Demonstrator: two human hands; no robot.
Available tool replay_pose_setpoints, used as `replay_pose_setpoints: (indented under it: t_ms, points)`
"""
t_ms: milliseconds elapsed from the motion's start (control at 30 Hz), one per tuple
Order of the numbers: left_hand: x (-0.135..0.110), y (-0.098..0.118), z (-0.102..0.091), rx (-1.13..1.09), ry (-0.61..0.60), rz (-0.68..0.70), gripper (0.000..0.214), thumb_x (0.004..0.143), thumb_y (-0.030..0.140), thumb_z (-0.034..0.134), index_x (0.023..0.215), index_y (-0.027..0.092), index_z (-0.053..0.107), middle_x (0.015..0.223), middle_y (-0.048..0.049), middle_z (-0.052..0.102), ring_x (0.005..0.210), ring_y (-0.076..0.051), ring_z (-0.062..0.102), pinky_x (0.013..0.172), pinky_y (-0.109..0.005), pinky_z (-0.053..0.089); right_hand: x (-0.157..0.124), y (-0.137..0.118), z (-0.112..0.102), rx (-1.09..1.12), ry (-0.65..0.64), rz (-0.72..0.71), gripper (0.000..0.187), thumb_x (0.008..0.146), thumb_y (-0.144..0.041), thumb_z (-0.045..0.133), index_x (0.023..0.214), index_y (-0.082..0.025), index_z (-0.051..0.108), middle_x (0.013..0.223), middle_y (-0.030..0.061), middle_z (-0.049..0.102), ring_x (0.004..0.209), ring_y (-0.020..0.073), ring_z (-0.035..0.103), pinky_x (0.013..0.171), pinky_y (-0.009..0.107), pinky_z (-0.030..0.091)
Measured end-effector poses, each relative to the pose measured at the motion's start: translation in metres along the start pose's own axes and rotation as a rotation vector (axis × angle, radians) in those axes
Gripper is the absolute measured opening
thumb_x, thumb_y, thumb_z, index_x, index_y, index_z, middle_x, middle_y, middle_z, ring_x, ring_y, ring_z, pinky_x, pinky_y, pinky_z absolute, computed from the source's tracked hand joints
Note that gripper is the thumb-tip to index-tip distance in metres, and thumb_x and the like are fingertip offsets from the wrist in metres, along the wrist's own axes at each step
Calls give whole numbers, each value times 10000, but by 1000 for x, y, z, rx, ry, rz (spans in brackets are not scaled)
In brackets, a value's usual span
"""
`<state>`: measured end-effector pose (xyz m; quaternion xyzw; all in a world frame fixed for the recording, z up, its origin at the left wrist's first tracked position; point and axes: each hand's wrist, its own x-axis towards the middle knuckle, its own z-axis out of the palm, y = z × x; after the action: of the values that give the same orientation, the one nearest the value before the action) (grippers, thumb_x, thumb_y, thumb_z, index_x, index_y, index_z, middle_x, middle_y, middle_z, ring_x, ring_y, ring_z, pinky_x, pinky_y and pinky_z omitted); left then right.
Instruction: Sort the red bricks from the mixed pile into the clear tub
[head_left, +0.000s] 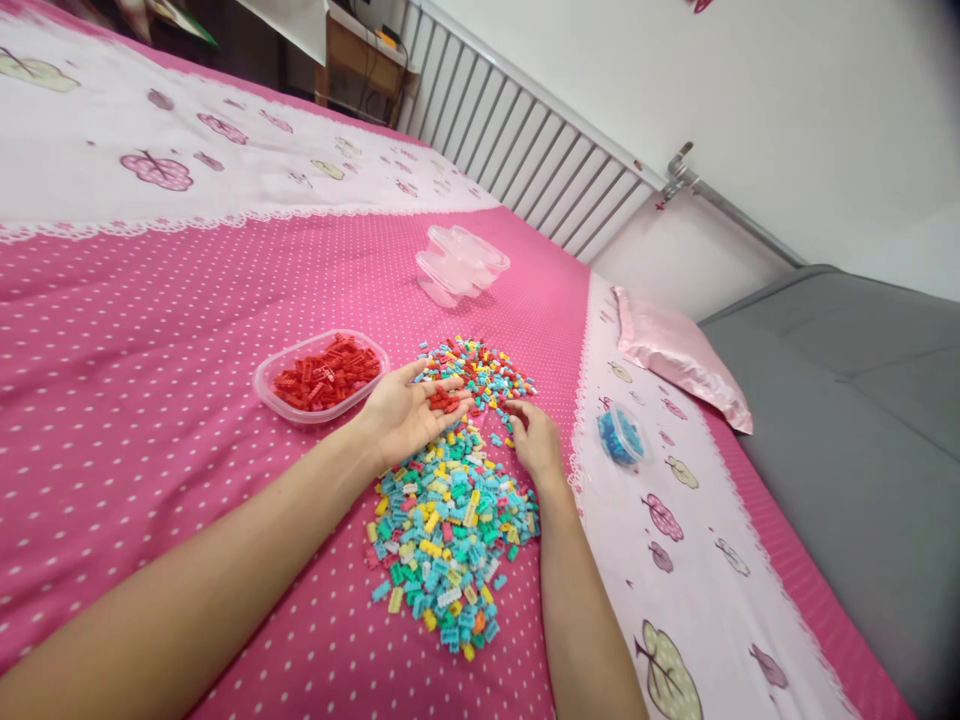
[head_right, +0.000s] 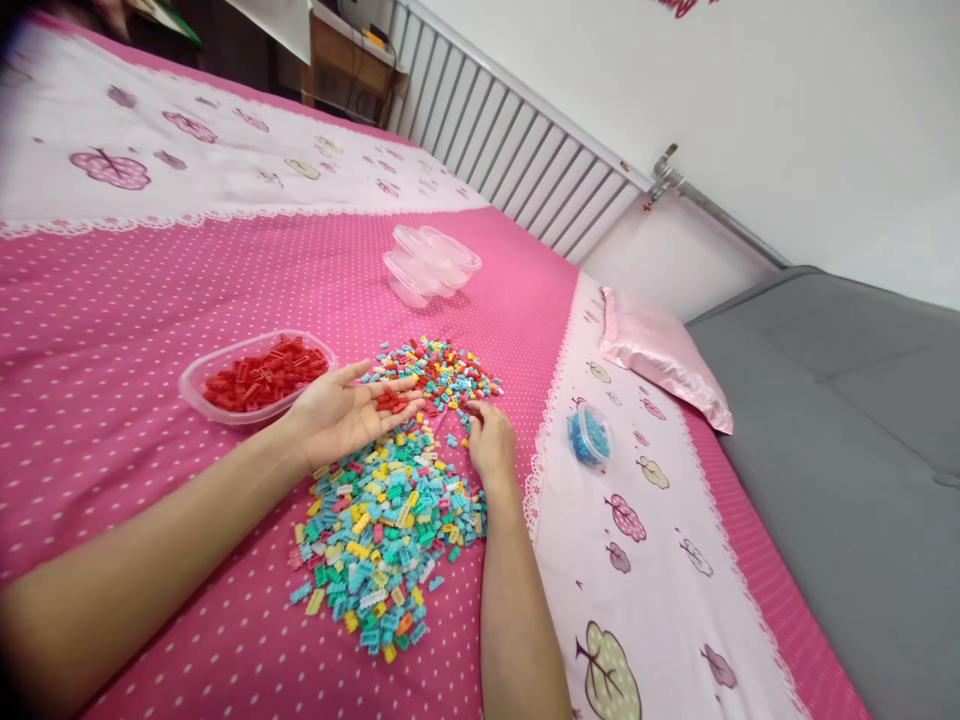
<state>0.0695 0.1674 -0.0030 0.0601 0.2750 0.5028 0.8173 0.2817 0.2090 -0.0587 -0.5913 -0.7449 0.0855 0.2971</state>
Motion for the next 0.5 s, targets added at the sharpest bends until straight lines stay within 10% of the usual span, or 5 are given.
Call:
replay_pose_setpoints:
  t_ms: [500]
  points:
    - [0,0,-1,-2,-8,-3,551,898,369,295,1254,-41,390,1135,-253,504,1063,-256,523,844,-309,481,1,-3,0,-37,-27,-128,422,791,-106,388,1155,-210,576,932,72,583,881,192,536,816,328,431]
